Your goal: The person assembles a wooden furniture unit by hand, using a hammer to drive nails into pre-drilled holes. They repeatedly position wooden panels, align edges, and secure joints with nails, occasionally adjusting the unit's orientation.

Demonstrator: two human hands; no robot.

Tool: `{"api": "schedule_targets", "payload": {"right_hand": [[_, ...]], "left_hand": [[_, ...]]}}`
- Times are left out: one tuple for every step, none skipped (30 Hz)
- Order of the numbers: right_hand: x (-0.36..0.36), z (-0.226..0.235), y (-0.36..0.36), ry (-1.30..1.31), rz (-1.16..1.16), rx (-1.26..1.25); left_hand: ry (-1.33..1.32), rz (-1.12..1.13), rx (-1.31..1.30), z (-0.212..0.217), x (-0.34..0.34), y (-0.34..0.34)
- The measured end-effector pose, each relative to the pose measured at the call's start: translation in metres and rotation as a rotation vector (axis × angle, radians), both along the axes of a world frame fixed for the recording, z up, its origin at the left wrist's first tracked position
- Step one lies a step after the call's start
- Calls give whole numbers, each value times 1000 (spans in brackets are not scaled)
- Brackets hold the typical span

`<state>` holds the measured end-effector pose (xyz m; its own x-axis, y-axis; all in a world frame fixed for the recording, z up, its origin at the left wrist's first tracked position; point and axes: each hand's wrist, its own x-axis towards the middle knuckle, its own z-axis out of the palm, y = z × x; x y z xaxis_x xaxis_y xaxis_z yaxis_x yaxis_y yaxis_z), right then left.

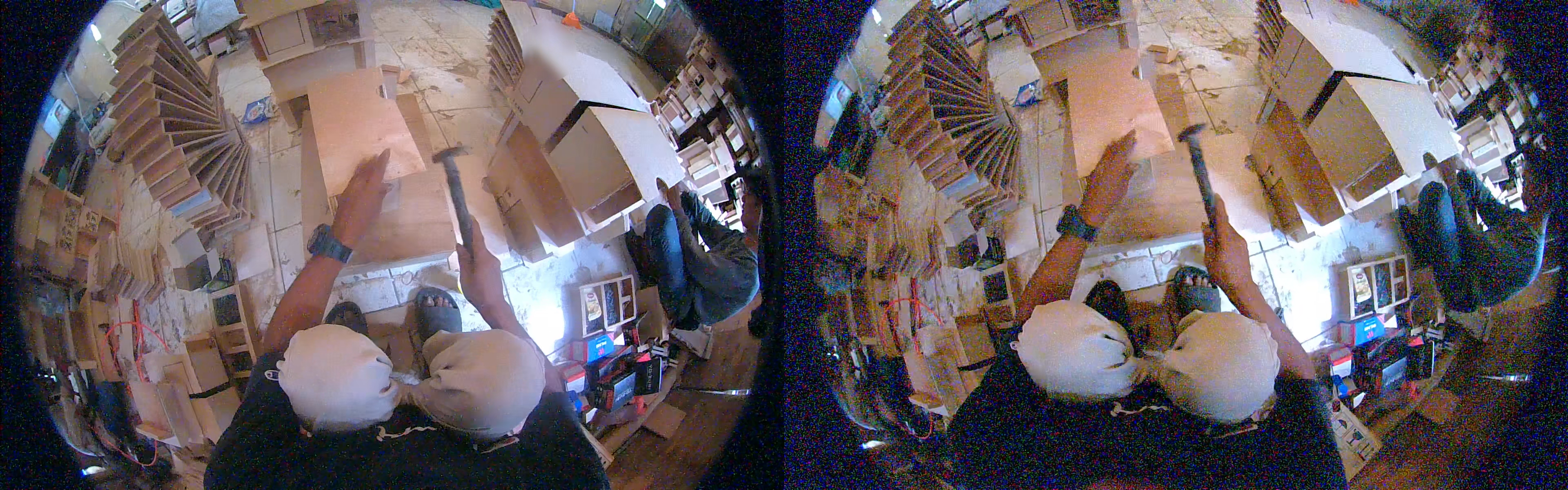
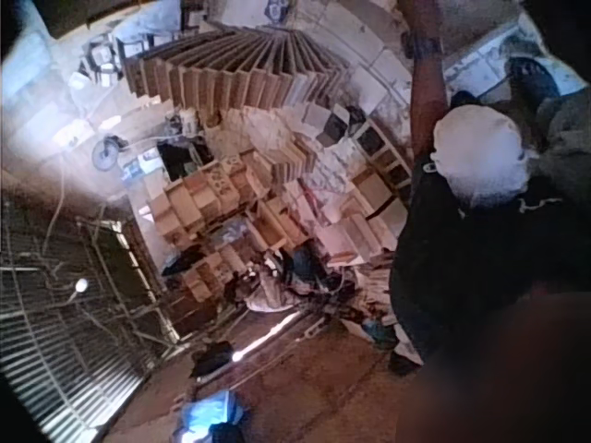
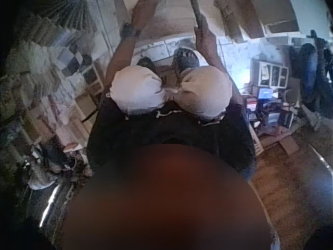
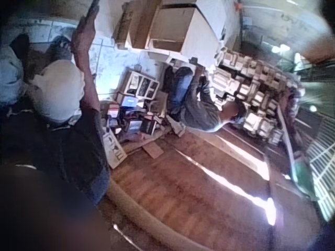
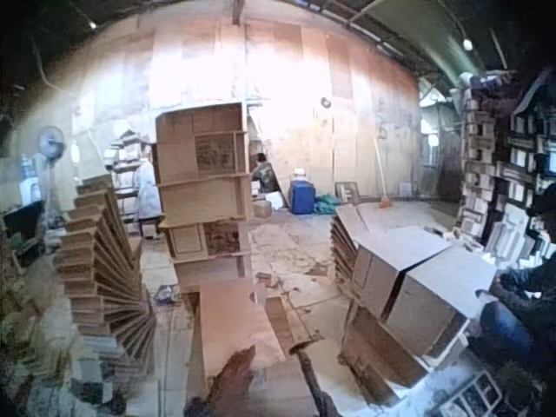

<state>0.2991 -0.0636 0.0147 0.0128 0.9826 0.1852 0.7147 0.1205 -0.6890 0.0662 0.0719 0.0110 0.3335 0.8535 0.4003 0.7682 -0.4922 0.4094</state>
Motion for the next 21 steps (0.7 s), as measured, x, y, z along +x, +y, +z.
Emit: {"api": "schedule_targets", "payload": {"right_hand": [[5,-7,-5,58,-52,-82],[11,-15,-12,79,-76,-121],[17,-23,-20,99,-95,-150],[21,-32,-26,123,-117,-158],[24,-40,-34,169,-142,-197],[25,-49,-40,205,-146,-222],[25,-56,-45,241,-145,-253],[23,-62,-49,259,-166,-318],[19,-68,-52,276,-186,-324],[16,-73,-53,312,-136,-254],[14,-76,-54,321,-134,-255],[13,-80,-54,301,-147,-265],[13,-84,-53,337,-113,-254],[14,-89,-52,344,-94,-254],[15,-94,-51,355,-72,-220],[17,-100,-51,368,-57,-212],[14,-109,-48,435,-54,-298],[14,-117,-47,454,-101,-353],[13,-125,-45,429,-24,-328],[14,-131,-42,409,0,-454],[13,-134,-47,424,56,-374]], "left_hand": [[-6,66,133,-1,-3,-8],[1,144,197,-3,-8,-20],[2,222,300,-6,-11,-33],[-55,313,261,-10,-14,-42],[-116,406,257,-14,-17,-50],[-175,502,246,-17,-21,-55],[-282,514,116,-20,-24,-58],[-356,471,36,-23,-28,-61],[-426,456,-122,-25,-31,-61],[-503,442,-286,-27,-34,-60],[-456,428,-259,-28,-37,-58],[-416,409,-240,-30,-38,-55],[-376,381,-222,-33,-39,-52],[-368,385,-207,-37,-39,-50],[-363,383,-191,-43,-40,-49],[-366,363,-173,-51,-42,-48],[-359,405,-324,-60,-48,-46],[-361,366,-397,-70,-53,-45],[-89,272,-196,-82,-62,-49],[7,204,-44,-93,-74,-48],[-29,208,24,-105,-84,-47]]}}
